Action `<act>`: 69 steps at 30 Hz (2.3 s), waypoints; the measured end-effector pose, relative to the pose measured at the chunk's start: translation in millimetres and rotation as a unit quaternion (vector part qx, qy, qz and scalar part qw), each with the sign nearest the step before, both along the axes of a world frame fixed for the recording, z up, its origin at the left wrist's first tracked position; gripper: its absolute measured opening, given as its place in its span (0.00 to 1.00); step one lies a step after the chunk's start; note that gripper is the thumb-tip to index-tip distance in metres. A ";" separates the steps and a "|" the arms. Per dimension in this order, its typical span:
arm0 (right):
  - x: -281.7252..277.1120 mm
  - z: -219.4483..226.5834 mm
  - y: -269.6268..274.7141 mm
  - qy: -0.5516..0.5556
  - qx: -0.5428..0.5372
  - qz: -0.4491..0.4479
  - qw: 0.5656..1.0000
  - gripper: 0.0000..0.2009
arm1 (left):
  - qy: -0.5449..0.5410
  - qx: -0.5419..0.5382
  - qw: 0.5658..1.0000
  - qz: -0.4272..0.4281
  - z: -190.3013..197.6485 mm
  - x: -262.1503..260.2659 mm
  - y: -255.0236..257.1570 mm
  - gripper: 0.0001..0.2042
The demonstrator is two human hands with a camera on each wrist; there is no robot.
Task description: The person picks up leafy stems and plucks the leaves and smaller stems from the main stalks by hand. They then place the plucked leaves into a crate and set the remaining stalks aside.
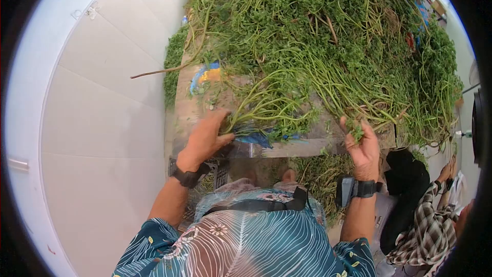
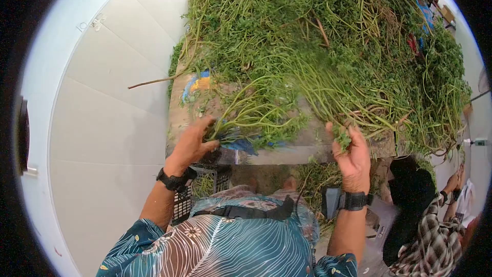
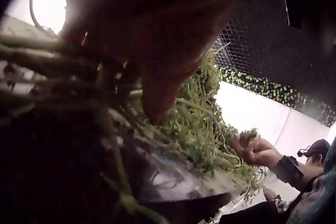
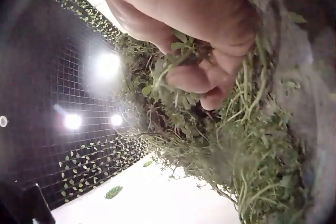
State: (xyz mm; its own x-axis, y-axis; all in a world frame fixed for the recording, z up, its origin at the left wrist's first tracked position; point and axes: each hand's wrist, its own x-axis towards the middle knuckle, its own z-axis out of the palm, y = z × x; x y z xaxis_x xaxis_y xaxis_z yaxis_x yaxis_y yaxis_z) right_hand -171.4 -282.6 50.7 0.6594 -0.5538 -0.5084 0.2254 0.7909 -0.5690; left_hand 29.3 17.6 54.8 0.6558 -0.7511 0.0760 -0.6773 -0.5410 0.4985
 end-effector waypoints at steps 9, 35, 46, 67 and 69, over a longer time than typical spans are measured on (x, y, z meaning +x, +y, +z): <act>-10.8 -41.3 46.8 -0.118 0.066 0.100 0.986 0.07 | -0.044 -0.120 0.987 -0.099 28.6 -25.0 -60.9 0.17; 22.9 -21.9 90.5 0.011 -0.056 0.233 0.971 0.09 | -0.099 -0.121 0.980 -0.125 -3.2 -33.9 -103.1 0.04; 25.9 -8.3 72.0 -0.071 -0.115 0.169 0.976 0.08 | -0.002 -0.156 0.969 -0.192 16.3 -38.8 -99.9 0.06; 66.9 11.2 98.2 -0.007 -0.027 0.025 0.999 0.08 | 0.288 -0.310 0.906 0.008 -4.4 -41.7 -110.0 0.06; 62.3 30.4 114.7 0.024 -0.356 0.105 0.928 0.07 | 0.327 -0.324 0.887 0.032 -9.8 -40.4 -111.4 0.06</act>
State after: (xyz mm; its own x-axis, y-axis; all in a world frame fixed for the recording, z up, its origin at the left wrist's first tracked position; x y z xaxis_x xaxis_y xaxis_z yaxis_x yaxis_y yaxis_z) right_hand -109.1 -167.9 81.1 0.7766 -0.6229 -0.0948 0.0695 0.2343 -0.9697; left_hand -11.1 -93.8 45.0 0.7582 -0.6487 0.0665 -0.1069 -0.0230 0.9940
